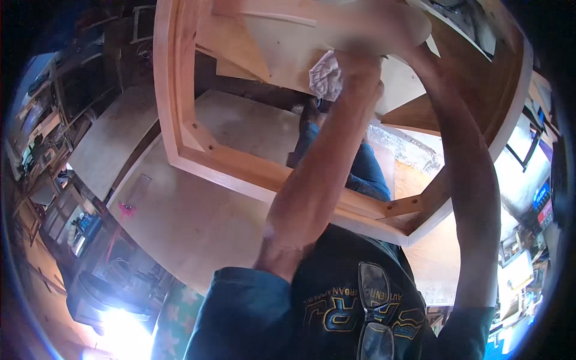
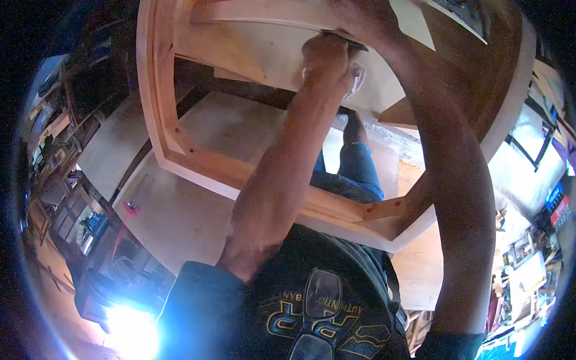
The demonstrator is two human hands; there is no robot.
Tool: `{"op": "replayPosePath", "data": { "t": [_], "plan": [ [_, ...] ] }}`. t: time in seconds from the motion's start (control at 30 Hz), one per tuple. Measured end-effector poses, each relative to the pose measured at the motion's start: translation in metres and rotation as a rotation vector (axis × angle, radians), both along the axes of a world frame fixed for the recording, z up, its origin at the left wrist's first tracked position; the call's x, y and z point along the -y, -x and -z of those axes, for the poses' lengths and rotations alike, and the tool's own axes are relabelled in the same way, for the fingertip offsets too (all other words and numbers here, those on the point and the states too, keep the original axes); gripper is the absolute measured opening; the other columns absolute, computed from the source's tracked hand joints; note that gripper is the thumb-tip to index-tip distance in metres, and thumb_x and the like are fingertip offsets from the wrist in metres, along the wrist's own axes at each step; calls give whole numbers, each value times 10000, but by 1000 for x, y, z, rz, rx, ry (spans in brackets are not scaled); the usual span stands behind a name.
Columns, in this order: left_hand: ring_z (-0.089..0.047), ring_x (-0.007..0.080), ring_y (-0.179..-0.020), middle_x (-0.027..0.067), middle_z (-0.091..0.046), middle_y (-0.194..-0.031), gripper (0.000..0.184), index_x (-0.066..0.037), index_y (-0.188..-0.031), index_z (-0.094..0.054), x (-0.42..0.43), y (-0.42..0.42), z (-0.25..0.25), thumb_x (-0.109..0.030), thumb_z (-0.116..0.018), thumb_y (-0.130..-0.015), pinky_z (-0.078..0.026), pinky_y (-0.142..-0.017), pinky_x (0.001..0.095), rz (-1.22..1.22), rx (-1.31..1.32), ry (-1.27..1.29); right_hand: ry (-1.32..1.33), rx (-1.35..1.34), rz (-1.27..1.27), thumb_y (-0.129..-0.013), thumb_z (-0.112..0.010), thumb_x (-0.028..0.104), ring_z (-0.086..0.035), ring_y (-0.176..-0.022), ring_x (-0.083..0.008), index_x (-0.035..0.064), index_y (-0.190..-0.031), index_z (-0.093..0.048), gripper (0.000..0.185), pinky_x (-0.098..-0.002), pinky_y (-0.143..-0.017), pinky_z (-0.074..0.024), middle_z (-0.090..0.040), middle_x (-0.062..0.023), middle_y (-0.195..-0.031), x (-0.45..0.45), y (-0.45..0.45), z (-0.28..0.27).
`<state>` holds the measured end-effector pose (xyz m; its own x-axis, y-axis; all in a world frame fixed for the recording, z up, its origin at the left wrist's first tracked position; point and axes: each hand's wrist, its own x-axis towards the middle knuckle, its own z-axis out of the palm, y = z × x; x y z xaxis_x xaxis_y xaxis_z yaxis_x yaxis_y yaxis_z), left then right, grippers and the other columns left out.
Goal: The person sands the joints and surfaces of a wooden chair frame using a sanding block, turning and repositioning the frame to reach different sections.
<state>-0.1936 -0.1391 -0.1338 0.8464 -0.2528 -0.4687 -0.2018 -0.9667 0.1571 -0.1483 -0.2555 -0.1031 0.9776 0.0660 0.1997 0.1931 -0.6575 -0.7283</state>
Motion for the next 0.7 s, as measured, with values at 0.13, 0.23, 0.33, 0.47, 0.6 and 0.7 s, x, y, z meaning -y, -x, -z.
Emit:
{"op": "replayPosePath", "data": {
  "t": [0.13, 0.23, 0.33, 0.47, 0.6, 0.7],
  "plan": [
    [-607, 283, -887, 166, -628, -961, 354, -56, -961, -640, -30, -6, -8, -364, -596, -792, -464, -812, 368, -144, 28, 347, 5, -28, 21, -912, -412, 401, -541, -659, -391, 27, -750, -542, 428, -433, -579, -406, -523, -223, -665, 3, -1, 2],
    [-610, 246, -895, 136, -635, -971, 321, -20, -996, -617, -129, -46, 32, -284, -591, -816, -480, -787, 355, -95, 250, 381, -60, -66, 19, -912, -415, 393, -545, -661, -387, 25, -739, -545, 426, -431, -576, -408, -528, -227, -680, 0, 3, -7],
    [-603, 233, -907, 114, -624, -992, 298, -9, -1029, -584, -136, -55, 46, -233, -566, -834, -477, -796, 362, -406, 139, 785, 4, -60, 44, -911, -423, 375, -543, -649, -381, 24, -716, -537, 417, -429, -564, -402, -533, -220, -682, -2, 2, -6],
    [-604, 261, -896, 113, -613, -1020, 249, -71, -1031, -588, -41, -22, 22, -201, -564, -820, -476, -782, 395, 1, 130, 109, 80, 106, 45, -909, -432, 352, -521, -601, -379, 15, -676, -511, 417, -439, -540, -380, -515, -199, -620, -3, 0, 5],
    [-601, 297, -767, 150, -608, -793, 240, -47, -837, -607, 72, 47, 36, -238, -463, -835, -457, -631, 349, -127, 256, 609, -358, 50, -243, -909, -431, 366, -511, -610, -366, 4, -658, -479, 443, -425, -539, -371, -510, -195, -634, 7, -7, 20],
    [-598, 315, -730, 170, -619, -787, 232, -28, -818, -634, 139, 83, 34, -219, -513, -771, -455, -615, 377, -533, 88, 1079, -834, -33, -516, -897, -460, 320, -526, -714, -296, 11, -708, -498, 365, -389, -585, -385, -544, -140, -759, 27, -21, 38]
  ]
}}
